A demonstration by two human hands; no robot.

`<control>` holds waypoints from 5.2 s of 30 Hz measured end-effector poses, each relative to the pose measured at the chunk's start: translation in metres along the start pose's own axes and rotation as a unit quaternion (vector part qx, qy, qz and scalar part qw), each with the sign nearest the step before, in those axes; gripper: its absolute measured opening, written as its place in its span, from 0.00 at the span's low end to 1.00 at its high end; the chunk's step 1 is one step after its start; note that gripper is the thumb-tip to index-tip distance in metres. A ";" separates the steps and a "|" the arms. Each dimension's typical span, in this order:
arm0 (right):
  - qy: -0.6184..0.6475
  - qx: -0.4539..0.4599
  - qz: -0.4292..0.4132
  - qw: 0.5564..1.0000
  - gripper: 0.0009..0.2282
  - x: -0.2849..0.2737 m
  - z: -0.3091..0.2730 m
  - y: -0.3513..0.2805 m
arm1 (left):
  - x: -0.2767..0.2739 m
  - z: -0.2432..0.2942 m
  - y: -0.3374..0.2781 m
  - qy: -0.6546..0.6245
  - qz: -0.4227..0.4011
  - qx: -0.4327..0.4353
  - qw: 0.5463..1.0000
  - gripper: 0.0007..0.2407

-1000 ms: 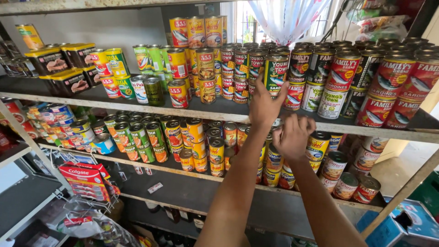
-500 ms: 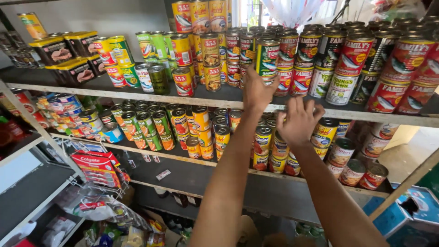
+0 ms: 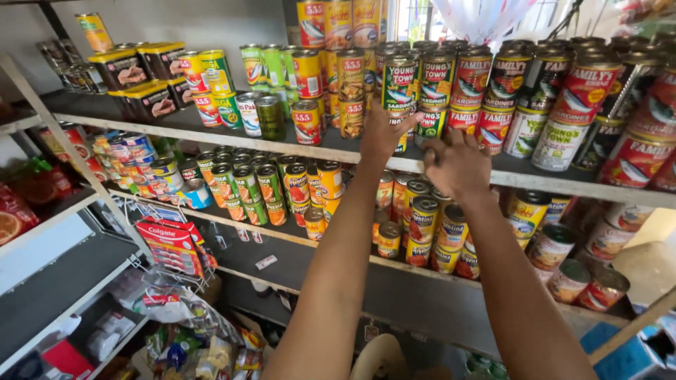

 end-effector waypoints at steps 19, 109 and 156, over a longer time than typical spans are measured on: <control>0.019 -0.023 -0.007 1.000 0.17 0.006 -0.004 0.002 | -0.020 0.027 -0.034 0.114 -0.020 0.051 0.992 0.57; 0.254 -0.131 0.179 0.941 0.25 -0.025 0.060 -0.065 | -0.027 0.107 -0.111 -0.139 0.094 0.183 0.969 0.31; 0.383 0.195 -0.410 0.804 0.17 0.320 0.189 -0.607 | 0.047 -0.231 -0.827 0.082 -0.379 -0.374 0.842 0.23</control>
Point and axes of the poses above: each hand's wrist, its own y-axis towards the middle knuckle, its own x-axis out of the palm, z = x × y, the point moved 2 cm from there along y, towards the middle knuckle, and after that the axes turned 8 degrees about z, right-handed, at the moved point
